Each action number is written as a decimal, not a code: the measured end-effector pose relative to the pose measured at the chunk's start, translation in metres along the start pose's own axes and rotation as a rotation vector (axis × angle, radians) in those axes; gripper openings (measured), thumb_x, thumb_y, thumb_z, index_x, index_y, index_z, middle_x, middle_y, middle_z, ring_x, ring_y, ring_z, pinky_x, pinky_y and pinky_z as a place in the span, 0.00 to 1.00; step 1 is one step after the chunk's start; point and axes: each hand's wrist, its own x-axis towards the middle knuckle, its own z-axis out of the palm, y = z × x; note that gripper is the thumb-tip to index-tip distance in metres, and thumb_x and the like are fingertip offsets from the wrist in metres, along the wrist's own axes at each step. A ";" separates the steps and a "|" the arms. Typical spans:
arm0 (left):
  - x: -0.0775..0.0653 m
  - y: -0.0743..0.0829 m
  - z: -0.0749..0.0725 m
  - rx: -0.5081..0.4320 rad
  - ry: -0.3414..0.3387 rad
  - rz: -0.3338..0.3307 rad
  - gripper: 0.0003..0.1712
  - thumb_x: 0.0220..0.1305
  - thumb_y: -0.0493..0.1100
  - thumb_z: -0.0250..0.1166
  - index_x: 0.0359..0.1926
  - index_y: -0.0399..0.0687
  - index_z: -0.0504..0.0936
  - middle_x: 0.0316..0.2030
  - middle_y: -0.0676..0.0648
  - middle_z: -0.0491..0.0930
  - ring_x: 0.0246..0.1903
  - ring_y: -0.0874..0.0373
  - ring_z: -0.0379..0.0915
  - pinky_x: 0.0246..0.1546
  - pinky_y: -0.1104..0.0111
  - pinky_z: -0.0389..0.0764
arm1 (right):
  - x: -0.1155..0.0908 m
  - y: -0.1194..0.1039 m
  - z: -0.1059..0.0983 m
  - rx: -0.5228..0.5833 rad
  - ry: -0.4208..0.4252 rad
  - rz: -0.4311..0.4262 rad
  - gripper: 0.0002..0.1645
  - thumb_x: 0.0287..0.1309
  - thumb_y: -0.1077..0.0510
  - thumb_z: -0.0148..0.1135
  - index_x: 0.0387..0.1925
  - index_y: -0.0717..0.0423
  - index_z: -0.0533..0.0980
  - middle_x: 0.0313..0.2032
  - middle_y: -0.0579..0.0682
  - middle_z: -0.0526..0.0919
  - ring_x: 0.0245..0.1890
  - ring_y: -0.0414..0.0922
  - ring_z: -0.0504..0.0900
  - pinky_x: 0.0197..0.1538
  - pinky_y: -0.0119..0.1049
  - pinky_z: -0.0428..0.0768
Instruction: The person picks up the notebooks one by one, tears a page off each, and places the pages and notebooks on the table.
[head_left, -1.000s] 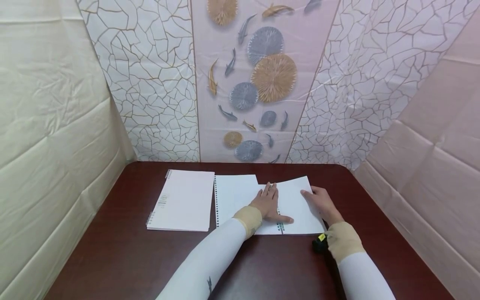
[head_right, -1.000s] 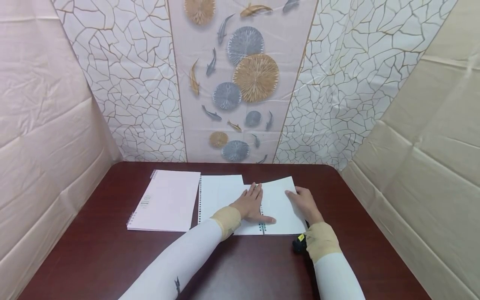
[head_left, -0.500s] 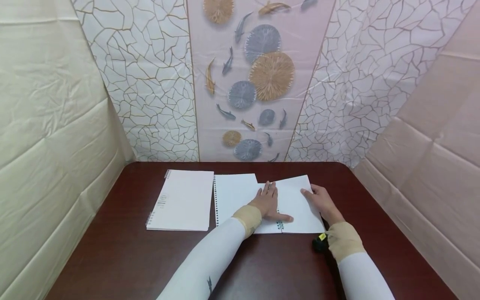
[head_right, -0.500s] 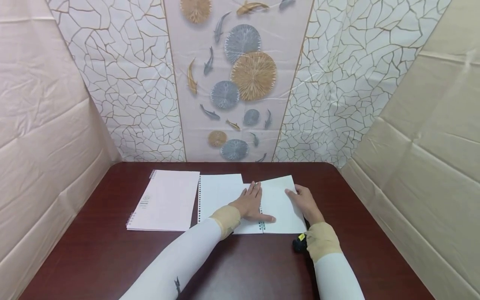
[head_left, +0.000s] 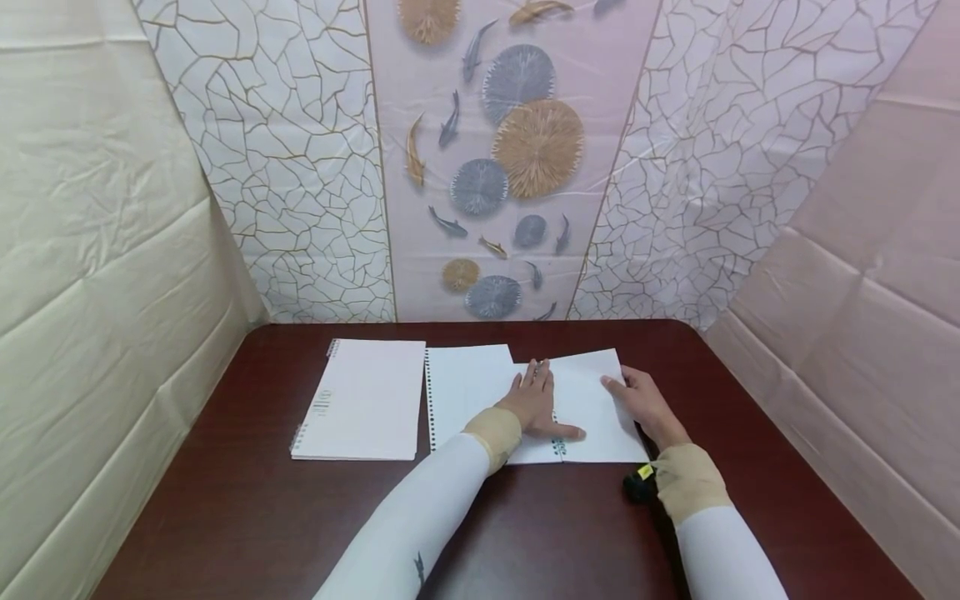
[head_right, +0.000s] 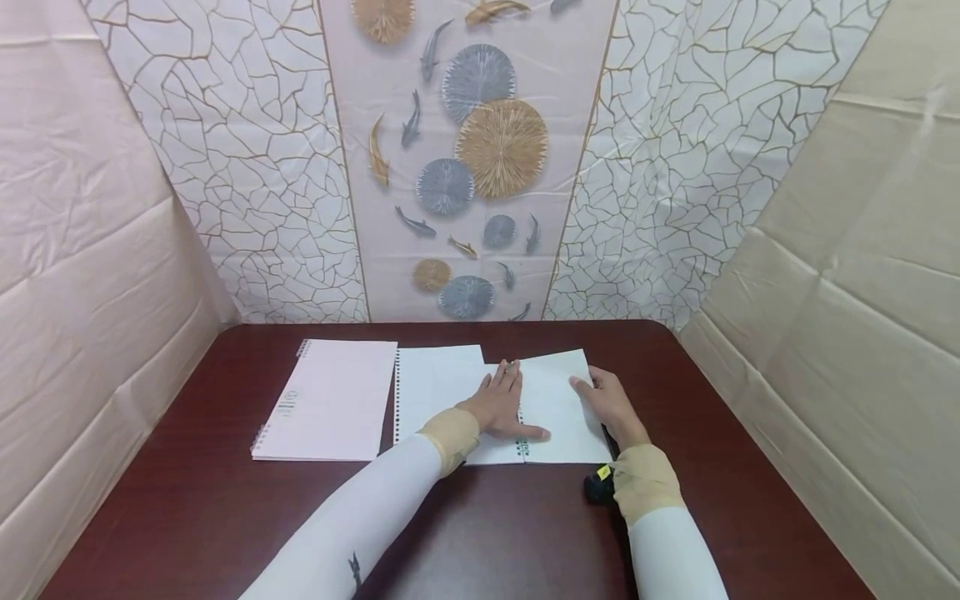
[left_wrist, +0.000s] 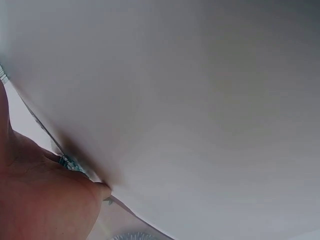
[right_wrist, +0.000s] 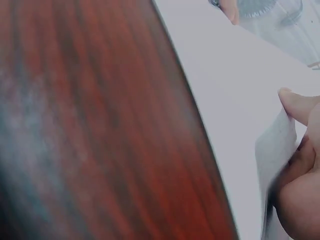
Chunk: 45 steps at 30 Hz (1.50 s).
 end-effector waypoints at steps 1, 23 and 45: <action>0.000 0.000 0.000 -0.002 0.001 0.000 0.74 0.59 0.88 0.54 0.85 0.38 0.46 0.85 0.40 0.38 0.84 0.44 0.32 0.81 0.54 0.49 | -0.001 0.001 -0.001 0.003 0.000 0.004 0.29 0.82 0.47 0.54 0.72 0.63 0.72 0.52 0.61 0.83 0.43 0.49 0.82 0.45 0.38 0.81; 0.011 -0.006 0.015 -0.028 -0.025 -0.049 0.76 0.55 0.90 0.54 0.86 0.42 0.43 0.86 0.44 0.35 0.84 0.48 0.28 0.82 0.58 0.45 | -0.023 -0.019 -0.004 -0.017 0.008 0.032 0.29 0.80 0.52 0.58 0.71 0.67 0.69 0.58 0.68 0.79 0.45 0.51 0.83 0.43 0.36 0.84; 0.017 -0.005 0.017 -0.017 -0.002 -0.041 0.78 0.54 0.91 0.52 0.86 0.42 0.39 0.86 0.44 0.36 0.84 0.47 0.27 0.82 0.57 0.43 | -0.046 -0.004 -0.011 -0.010 0.048 0.005 0.27 0.80 0.48 0.58 0.63 0.68 0.74 0.36 0.57 0.86 0.29 0.45 0.85 0.32 0.38 0.85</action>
